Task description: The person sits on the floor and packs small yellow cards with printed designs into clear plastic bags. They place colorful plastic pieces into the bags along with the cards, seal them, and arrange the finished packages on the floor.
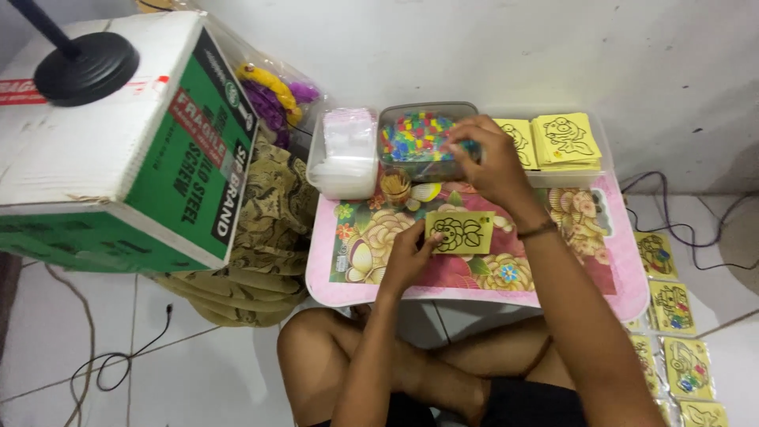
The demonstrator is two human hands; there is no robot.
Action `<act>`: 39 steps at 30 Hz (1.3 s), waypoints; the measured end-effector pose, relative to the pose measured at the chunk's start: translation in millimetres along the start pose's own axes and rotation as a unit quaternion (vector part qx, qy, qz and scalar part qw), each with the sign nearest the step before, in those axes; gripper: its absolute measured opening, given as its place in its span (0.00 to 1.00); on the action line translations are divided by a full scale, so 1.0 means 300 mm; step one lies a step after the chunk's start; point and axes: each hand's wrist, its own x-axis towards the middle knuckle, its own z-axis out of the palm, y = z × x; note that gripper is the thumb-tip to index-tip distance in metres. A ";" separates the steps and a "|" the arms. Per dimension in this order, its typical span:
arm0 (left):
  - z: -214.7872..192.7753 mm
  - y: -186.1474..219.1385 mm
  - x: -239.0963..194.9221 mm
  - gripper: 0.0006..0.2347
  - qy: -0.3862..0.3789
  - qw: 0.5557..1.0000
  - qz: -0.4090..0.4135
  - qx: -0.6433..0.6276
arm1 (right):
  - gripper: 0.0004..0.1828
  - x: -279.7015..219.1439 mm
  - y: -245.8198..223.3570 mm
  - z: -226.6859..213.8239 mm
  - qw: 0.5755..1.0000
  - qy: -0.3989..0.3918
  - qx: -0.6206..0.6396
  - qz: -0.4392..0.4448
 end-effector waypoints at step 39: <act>0.013 0.061 -0.001 0.07 0.006 0.988 -0.061 -0.144 | 0.11 -0.457 0.120 -0.064 0.944 0.024 0.227 0.237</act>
